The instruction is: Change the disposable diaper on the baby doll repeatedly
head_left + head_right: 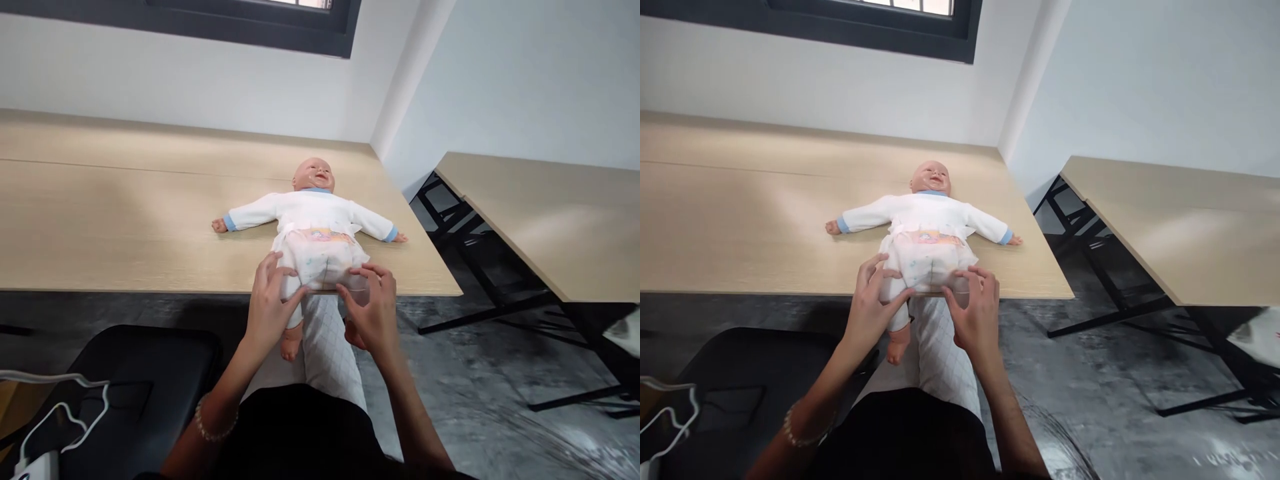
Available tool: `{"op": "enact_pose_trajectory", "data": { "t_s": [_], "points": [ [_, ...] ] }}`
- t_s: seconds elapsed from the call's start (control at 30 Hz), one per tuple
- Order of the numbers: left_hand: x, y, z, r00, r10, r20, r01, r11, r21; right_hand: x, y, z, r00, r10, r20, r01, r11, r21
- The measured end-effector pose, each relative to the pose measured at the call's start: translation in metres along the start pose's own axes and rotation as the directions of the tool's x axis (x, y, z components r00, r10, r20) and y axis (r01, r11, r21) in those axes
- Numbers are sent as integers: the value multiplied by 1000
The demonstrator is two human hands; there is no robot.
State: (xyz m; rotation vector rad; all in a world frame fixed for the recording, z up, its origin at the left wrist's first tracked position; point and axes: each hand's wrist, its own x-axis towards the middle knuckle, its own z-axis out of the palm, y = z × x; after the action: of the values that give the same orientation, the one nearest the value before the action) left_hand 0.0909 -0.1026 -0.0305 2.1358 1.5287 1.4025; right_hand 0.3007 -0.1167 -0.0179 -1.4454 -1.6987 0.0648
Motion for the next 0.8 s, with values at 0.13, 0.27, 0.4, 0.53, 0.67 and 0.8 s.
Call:
{"op": "enact_pose_trajectory", "data": {
  "t_s": [0.13, 0.27, 0.4, 0.53, 0.67, 0.8],
  "points": [
    [1, 5, 4, 999, -46, 19, 46, 999, -19, -9, 2, 13, 998, 55, 27, -55, 998, -30],
    [6, -1, 2, 998, -60, -7, 60, 997, -57, -7, 0, 21, 998, 43, 55, -44, 999, 20],
    [9, -8, -6, 997, -73, -28, 70, 993, -92, -7, -4, 26, 995, 44, 92, -51, 996, 77],
    [10, -14, -13, 996, -88, 19, 90, 988, -126, -8, -6, 28, 991, 42, 130, -59, 989, 134],
    [10, -17, -13, 996, -80, 33, 83, 988, -128, -7, -10, 31, 992, 69, 105, -88, 979, 182],
    [10, -16, -12, 998, -68, -17, 65, 991, -119, -5, -11, 36, 994, 96, 57, -105, 977, 185]
  ]
}}
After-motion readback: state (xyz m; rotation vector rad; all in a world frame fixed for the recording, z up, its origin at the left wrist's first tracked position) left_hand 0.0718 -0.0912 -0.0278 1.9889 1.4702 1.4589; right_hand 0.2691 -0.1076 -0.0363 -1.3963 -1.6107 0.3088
